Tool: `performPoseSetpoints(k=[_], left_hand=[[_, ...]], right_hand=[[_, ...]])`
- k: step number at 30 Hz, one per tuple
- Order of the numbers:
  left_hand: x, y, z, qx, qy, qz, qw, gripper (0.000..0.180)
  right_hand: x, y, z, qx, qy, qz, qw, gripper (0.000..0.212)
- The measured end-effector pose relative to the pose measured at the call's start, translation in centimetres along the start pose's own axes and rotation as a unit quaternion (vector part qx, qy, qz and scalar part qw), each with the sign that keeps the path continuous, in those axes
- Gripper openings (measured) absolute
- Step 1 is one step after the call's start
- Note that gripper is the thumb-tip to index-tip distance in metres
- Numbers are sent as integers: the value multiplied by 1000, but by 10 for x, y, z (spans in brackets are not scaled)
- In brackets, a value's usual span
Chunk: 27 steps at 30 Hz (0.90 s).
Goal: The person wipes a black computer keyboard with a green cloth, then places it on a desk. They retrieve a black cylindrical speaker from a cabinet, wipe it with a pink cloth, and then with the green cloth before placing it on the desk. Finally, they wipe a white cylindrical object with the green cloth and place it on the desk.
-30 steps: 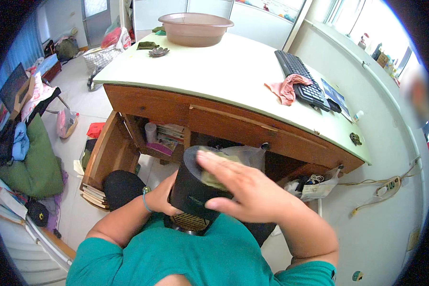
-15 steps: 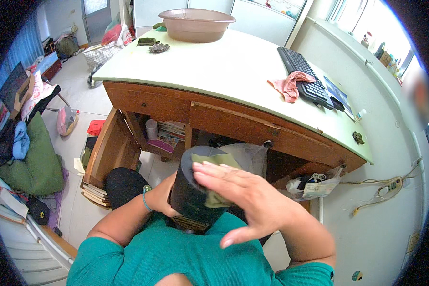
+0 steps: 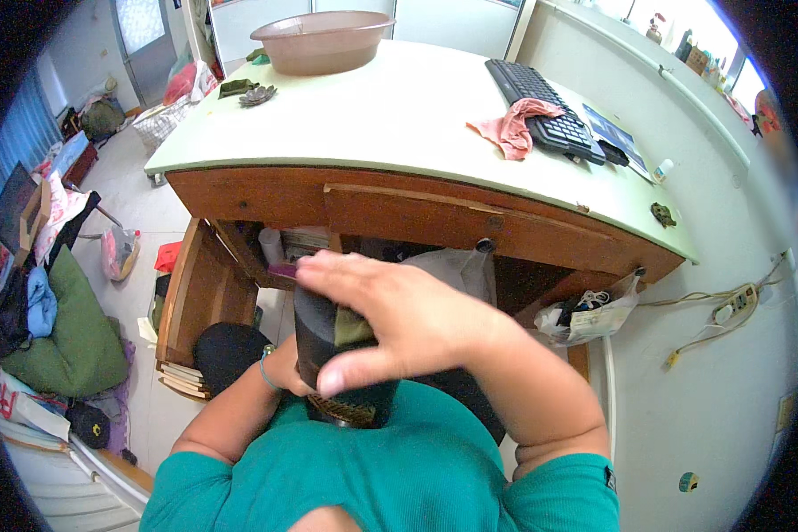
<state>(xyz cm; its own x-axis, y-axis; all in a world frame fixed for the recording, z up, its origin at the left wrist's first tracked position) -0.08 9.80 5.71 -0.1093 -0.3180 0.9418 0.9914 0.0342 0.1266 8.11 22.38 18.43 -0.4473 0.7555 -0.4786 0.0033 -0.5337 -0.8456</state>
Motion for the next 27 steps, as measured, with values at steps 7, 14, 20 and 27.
performPoseSetpoints(k=[7,14,20,27], left_hand=[[-38,-23,-13,67,-13,-54,996,104],[-49,-37,-37,120,-39,-159,979,89],[-60,-32,-33,128,-101,-215,963,90],[-54,-29,-30,126,-117,-171,970,88]], right_hand=[[-10,48,-16,309,13,-184,933,49],[9,128,-51,196,-29,-110,974,84],[35,111,-50,301,67,82,948,101],[72,86,-25,350,166,335,859,76]])
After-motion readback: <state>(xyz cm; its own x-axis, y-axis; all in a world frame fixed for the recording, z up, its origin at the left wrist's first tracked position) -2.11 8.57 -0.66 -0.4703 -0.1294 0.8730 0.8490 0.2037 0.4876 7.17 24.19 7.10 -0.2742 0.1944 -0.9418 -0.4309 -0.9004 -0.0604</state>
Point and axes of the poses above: each hand's wrist, its own z-axis towards the middle knuckle, its own y-axis out of the palm, x = y × z, the point moved 4 cm from there along z, towards the middle knuckle, and after that the axes turned 2 degrees about -z, right-handed, at the moved point
